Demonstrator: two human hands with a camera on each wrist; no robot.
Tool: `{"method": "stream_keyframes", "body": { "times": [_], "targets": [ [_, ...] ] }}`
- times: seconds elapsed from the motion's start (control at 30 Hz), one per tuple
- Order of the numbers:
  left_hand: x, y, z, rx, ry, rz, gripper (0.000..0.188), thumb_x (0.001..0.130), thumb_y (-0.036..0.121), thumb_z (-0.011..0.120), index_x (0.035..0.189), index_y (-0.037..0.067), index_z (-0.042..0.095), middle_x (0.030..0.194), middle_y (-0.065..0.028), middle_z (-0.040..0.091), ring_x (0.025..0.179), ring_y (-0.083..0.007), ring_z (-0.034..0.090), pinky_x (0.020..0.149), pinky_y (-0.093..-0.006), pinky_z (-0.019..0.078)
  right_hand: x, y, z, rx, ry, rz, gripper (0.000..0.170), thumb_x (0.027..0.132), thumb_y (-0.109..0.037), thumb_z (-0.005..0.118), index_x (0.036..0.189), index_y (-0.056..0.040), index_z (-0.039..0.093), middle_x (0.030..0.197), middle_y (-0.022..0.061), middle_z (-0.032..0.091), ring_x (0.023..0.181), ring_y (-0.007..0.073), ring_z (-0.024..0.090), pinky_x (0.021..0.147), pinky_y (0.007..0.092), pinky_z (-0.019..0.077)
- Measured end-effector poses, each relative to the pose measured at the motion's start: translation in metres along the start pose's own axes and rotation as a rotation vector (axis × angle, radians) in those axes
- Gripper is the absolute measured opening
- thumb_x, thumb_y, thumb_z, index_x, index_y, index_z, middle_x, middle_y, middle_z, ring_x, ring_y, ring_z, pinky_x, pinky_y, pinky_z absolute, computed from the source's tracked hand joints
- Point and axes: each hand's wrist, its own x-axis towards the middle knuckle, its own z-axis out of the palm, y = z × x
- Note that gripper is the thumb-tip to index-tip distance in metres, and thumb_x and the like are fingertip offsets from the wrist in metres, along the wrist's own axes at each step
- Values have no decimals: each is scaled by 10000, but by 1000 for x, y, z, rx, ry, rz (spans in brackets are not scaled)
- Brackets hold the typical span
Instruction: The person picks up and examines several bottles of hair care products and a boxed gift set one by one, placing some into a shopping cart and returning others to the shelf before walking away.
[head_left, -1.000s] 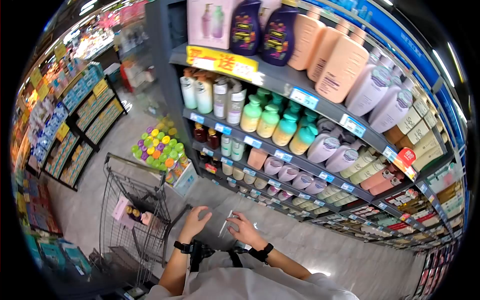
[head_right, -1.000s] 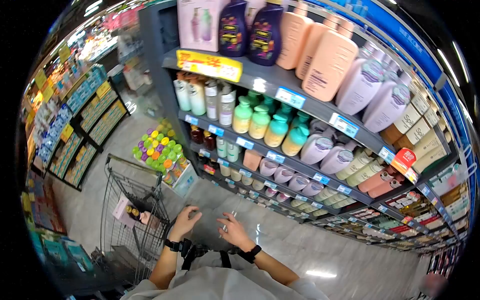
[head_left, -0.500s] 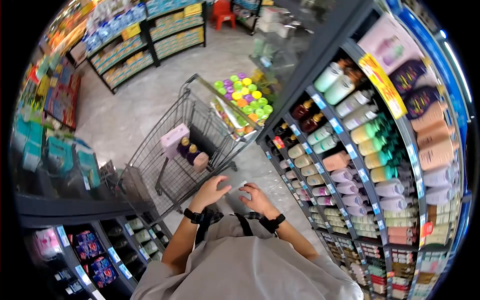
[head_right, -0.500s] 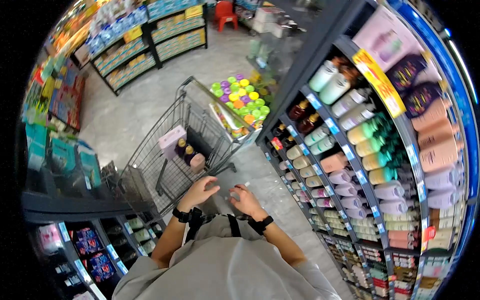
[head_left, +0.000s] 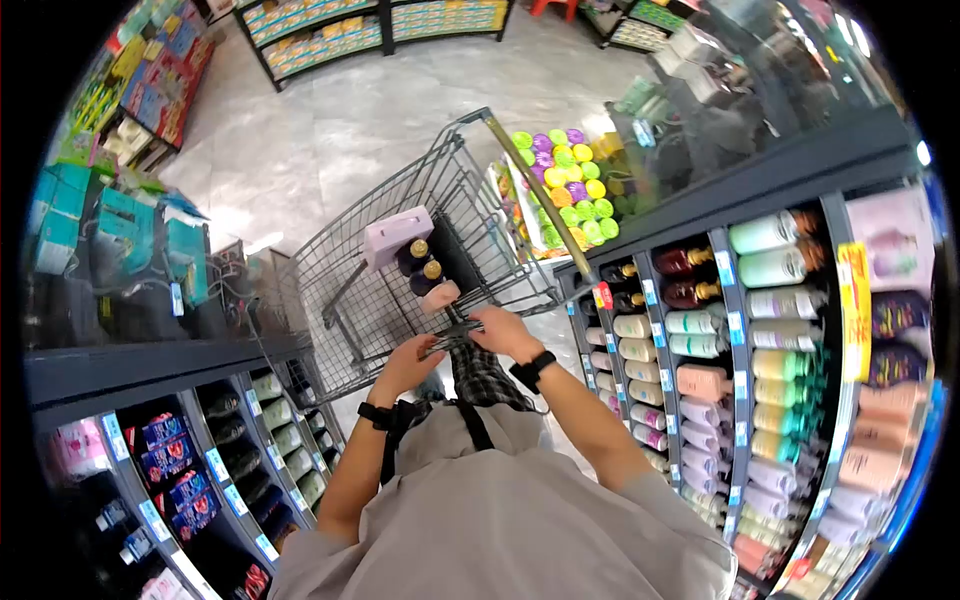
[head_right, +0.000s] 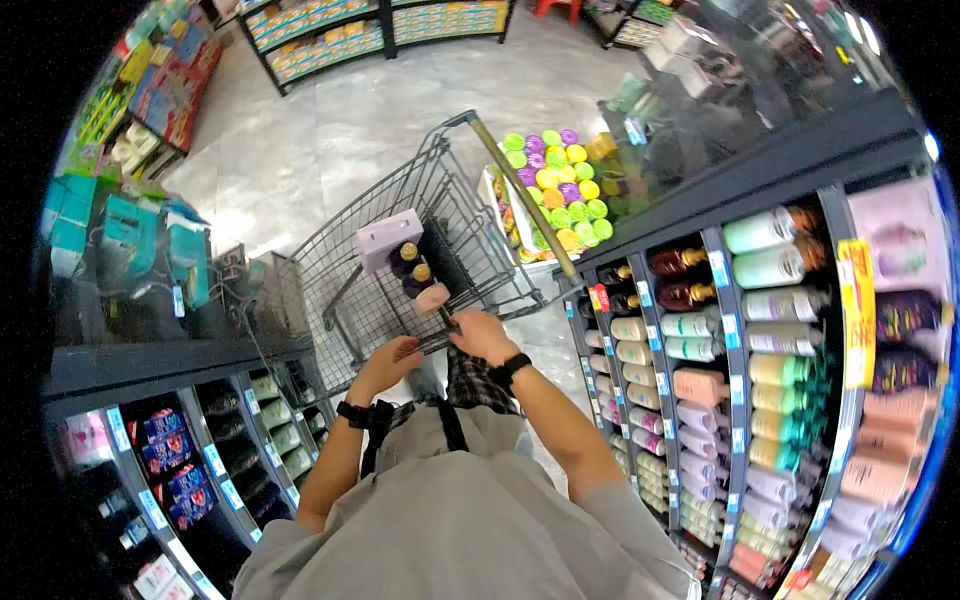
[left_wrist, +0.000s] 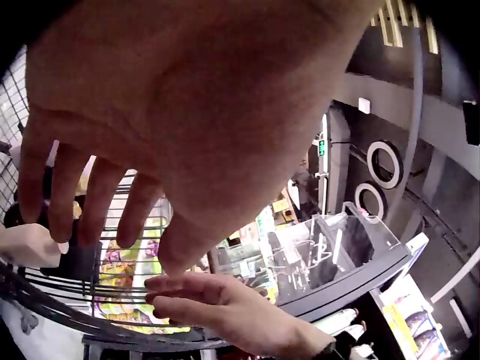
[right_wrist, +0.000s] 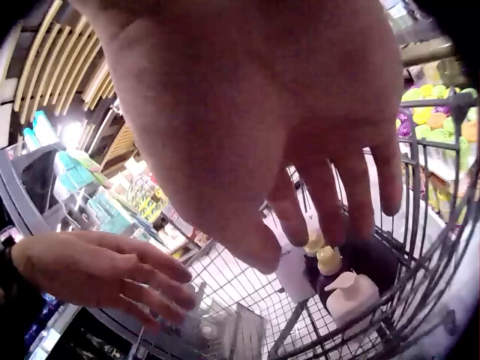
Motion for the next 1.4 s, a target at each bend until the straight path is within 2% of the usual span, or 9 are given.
{"method": "stream_keyframes", "body": {
  "times": [0.3, 0.43, 0.47, 0.57, 0.73, 0.83, 1.07, 1.2, 1.4],
  "targets": [
    [59, -31, 2, 47, 161, -239, 499, 914, 355, 668, 1255, -2, 596, 1179, -177, 663, 1088, -296, 633, 896, -405, 515, 122, 55, 47, -137, -323, -37, 230, 850, -201, 641, 797, 22, 636, 853, 195, 671, 761, 365, 663, 655, 481, 547],
    [91, -57, 16, 131, 244, -293, 464, 877, 331, 674, 1177, -20, 624, 1157, -219, 655, 1078, -366, 623, 920, -427, 500, 142, 57, 67, -265, -355, -102, 214, 878, -162, 632, 1030, -12, 633, 886, 166, 687, 727, 334, 677, 624, 445, 569],
    [96, -59, 22, 145, 308, -333, 459, 882, 325, 666, 1191, -11, 621, 1193, -221, 637, 1106, -371, 604, 943, -435, 489, 145, 59, 72, -309, -423, -93, 323, 877, -148, 638, 1167, -14, 591, 1078, 173, 661, 781, 322, 681, 658, 437, 573],
    [112, -70, 33, 114, 336, -437, 466, 891, 315, 653, 1226, -5, 606, 1232, -209, 623, 1132, -364, 594, 955, -430, 483, 153, 76, 95, -376, -492, -148, 515, 851, -176, 657, 1329, -82, 492, 1216, 182, 564, 949, 373, 656, 762, 475, 561],
    [135, -94, 54, -42, 308, -584, 477, 921, 273, 595, 1310, -1, 560, 1265, -196, 626, 1145, -361, 605, 965, -425, 486, 159, 81, 99, -265, -195, -280, 428, 795, -112, 644, 1195, -59, 500, 1059, 165, 624, 824, 342, 681, 660, 449, 554],
    [153, -117, 64, -168, 280, -618, 498, 965, 238, 580, 1397, 13, 478, 1374, -167, 556, 1183, -317, 591, 963, -428, 496, 165, 89, 116, -375, -234, -274, 382, 808, -105, 632, 1171, -81, 514, 981, 148, 639, 791, 324, 690, 626, 441, 552],
    [171, -116, 63, 10, 406, -568, 476, 897, 182, 644, 1324, -2, 544, 1294, -207, 592, 1196, -362, 565, 997, -445, 467, 180, 85, 142, -478, -172, -329, 320, 819, -132, 657, 1123, -122, 561, 758, 87, 642, 587, 267, 675, 514, 368, 530],
    [163, -119, 66, -3, 440, -568, 441, 884, 176, 643, 1283, 1, 577, 1271, -207, 600, 1199, -371, 551, 1006, -445, 454, 192, 85, 129, -430, -366, -372, 297, 839, -130, 658, 1130, -106, 604, 888, 123, 688, 690, 279, 707, 551, 352, 555],
    [140, -98, 53, -63, 460, -489, 496, 826, 139, 721, 1267, 2, 540, 1243, -203, 613, 1156, -368, 588, 974, -433, 481, 180, 56, 102, -270, -263, -434, 218, 806, -187, 671, 993, -86, 625, 864, 121, 659, 827, 296, 682, 631, 386, 559]
  ]
}}
